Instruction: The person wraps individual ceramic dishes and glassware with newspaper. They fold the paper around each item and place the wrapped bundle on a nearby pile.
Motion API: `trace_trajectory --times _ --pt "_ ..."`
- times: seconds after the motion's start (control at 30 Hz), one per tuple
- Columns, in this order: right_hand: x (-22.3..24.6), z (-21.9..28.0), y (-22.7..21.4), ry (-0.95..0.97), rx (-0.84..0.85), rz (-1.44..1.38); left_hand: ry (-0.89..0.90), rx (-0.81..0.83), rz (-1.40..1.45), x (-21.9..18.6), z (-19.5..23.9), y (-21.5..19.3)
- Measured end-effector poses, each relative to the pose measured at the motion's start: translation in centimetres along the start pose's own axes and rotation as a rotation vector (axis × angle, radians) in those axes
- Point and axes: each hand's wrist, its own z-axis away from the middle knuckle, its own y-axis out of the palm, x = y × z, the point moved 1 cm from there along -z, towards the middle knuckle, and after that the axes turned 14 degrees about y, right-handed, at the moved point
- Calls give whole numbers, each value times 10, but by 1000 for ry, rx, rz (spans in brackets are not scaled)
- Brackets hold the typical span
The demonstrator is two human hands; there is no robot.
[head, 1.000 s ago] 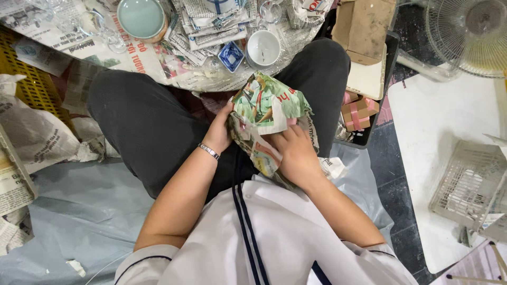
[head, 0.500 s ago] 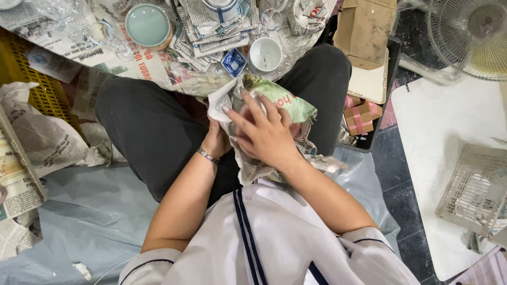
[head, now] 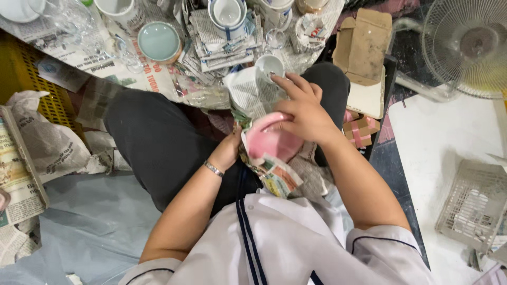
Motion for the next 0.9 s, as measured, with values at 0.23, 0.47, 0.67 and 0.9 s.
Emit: trace_trajectory --times 0.23,0.47,0.67,0.9 --pt "-15 -2 -46 -5 -201 -168 63 -115 254 -12 22 10" --pt "-76 -108 -107 513 -383 -870 15 -178 373 -48 16 25" --pt "-153 -304 -126 632 -457 -1152 -39 -372 459 -77 18 -5" --pt "-244 -507 -60 810 -640 -841 -80 -530 426 -115 -26 -46"
